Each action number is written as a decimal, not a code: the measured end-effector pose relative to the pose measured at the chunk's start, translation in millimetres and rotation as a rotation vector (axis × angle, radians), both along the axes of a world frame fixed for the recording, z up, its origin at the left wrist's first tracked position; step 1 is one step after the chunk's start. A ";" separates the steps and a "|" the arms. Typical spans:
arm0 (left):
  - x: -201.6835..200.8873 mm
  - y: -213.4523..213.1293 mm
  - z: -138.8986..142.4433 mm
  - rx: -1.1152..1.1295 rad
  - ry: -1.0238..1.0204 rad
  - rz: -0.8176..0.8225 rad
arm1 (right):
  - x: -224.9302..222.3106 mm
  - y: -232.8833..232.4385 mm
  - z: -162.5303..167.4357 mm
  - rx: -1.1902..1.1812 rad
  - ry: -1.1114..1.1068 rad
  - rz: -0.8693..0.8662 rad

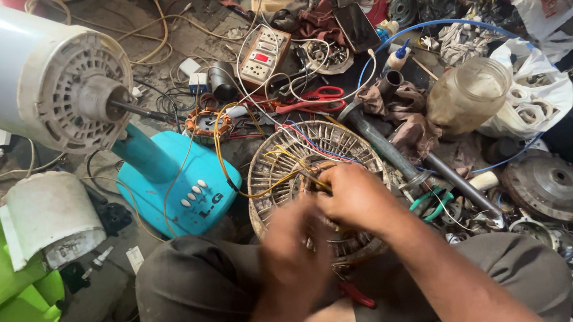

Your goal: The person sits on the floor of a cluttered repair workshop and rewinds the copper wire coil of a disassembled fan motor stator. They feed and press wire into the stator slots by hand, use a screwdriver to help seat and adjust the windings, and reposition the stator repeatedly while routing the wire.

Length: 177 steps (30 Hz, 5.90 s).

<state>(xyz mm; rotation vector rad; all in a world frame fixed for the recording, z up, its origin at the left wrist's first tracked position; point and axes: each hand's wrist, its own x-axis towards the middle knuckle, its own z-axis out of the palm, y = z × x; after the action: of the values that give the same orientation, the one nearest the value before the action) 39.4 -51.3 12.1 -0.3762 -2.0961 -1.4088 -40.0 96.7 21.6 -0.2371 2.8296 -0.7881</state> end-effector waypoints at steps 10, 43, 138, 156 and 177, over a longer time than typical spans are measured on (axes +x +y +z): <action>-61.1 -31.7 -53.9 0.216 -0.606 -0.219 | -8.1 -2.7 -14.1 -0.221 -0.047 -0.038; -108.4 -82.6 27.5 -0.517 0.056 -0.105 | -8.0 3.2 -3.2 -0.295 -0.115 -0.100; -3.5 -0.4 -30.6 -0.741 0.359 -0.282 | 66.0 82.9 -15.7 -0.414 0.272 -0.398; 6.5 26.4 -18.3 -0.672 0.207 -0.035 | 69.8 83.5 -66.4 -0.627 0.321 -0.444; -5.7 65.3 -4.6 -0.590 -0.083 -0.135 | 51.0 124.1 -45.3 -0.861 0.102 -0.251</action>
<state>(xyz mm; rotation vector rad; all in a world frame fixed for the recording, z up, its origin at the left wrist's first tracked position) 33.7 14.0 7.5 -0.7087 -2.5746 -0.8542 11.0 220.8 -23.7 -0.0319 2.4388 -2.0598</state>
